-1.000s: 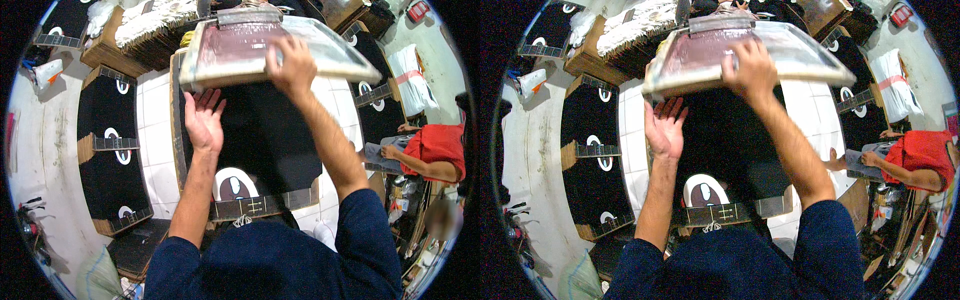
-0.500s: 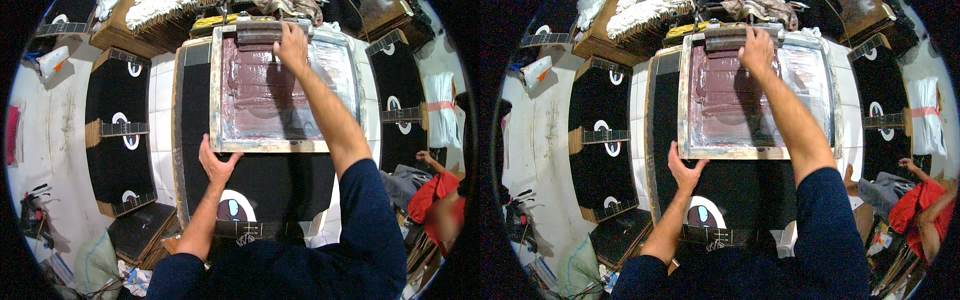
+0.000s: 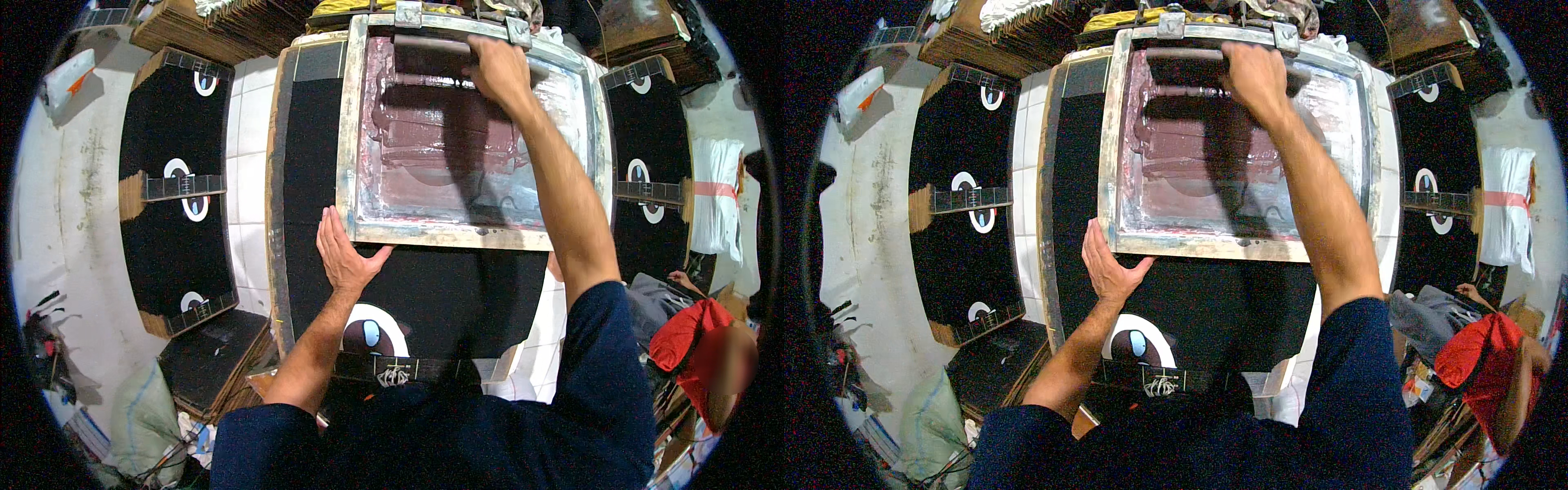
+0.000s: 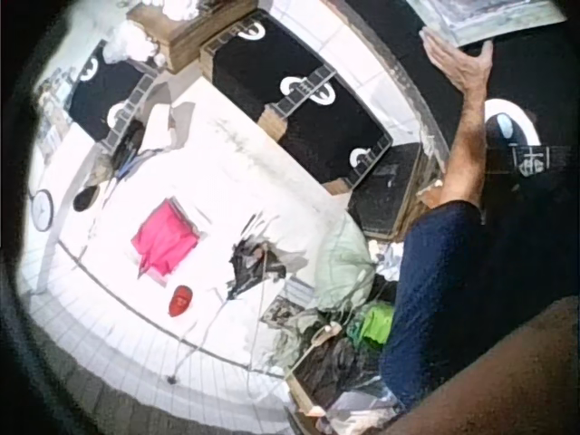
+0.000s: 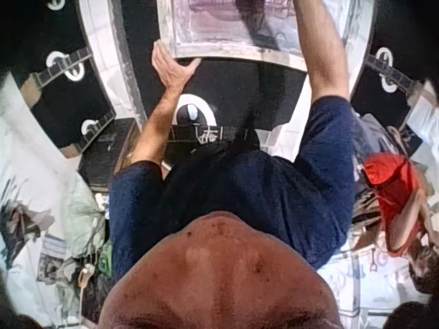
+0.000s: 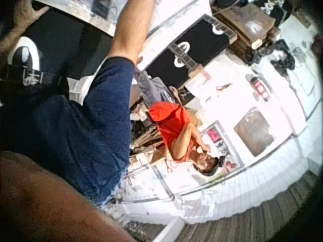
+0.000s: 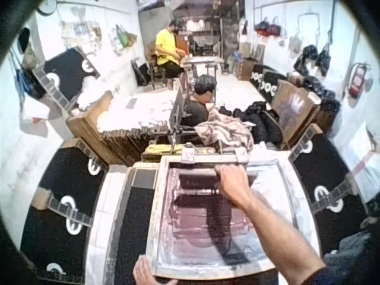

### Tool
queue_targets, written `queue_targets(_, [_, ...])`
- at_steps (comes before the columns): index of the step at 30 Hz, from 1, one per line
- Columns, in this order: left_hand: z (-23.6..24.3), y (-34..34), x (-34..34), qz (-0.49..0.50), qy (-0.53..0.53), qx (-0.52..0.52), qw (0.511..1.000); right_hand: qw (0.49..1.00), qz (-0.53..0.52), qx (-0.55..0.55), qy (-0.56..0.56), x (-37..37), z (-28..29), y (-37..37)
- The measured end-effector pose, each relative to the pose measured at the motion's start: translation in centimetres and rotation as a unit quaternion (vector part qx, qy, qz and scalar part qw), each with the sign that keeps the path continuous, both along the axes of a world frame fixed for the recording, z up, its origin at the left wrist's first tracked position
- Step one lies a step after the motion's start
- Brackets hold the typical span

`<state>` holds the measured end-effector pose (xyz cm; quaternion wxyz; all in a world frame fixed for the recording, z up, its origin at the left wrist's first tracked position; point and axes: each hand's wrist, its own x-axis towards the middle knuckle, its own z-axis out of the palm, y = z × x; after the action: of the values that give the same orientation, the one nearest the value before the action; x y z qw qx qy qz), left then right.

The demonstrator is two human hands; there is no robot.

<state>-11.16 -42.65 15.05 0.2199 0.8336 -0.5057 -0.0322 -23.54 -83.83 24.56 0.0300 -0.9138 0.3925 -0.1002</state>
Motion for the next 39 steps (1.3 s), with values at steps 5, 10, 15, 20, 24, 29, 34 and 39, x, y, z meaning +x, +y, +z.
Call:
queue_targets(5, [0.1, 0.2, 0.0, -0.002, 0.006, 0.0, 1.0, 1.0, 0.005, 0.016, 0.01, -3.5, -0.9, 8.9])
queue_targets(10, [0.0, 0.4, -0.1, -0.003, 0.009, -0.031, 0.999, 0.999, -0.02, -0.026, 0.026, -3.3, -2.0, 12.2])
queue_targets(15, [-0.2, 0.4, 0.0, -0.003, 0.006, -0.026, 1.0, 1.0, -0.016, -0.005, 0.01, -3.1, -1.4, 11.7])
queue_targets(20, [-0.2, 0.3, 0.1, -0.003, -0.002, -0.037, 0.999, 0.998, -0.046, 0.027, 0.027, -3.3, -1.3, 13.5])
queue_targets(24, [0.2, 0.3, 0.1, -0.01, 0.0, -0.034, 0.999, 0.999, -0.026, 0.038, 0.02, -3.8, -0.7, 13.7])
queue_targets(29, [0.6, 0.2, 0.1, -0.002, 0.008, -0.022, 1.0, 0.996, -0.001, 0.05, 0.075, -4.1, -1.4, 14.4])
queue_targets(34, [0.6, 0.2, 0.1, -0.009, 0.003, -0.002, 1.0, 0.996, -0.008, 0.049, 0.075, -1.3, -2.4, 6.8])
queue_targets(39, [0.5, 0.0, 0.0, -0.009, -0.005, 0.002, 1.0, 0.993, -0.044, 0.055, 0.099, 3.6, -1.6, -3.1])
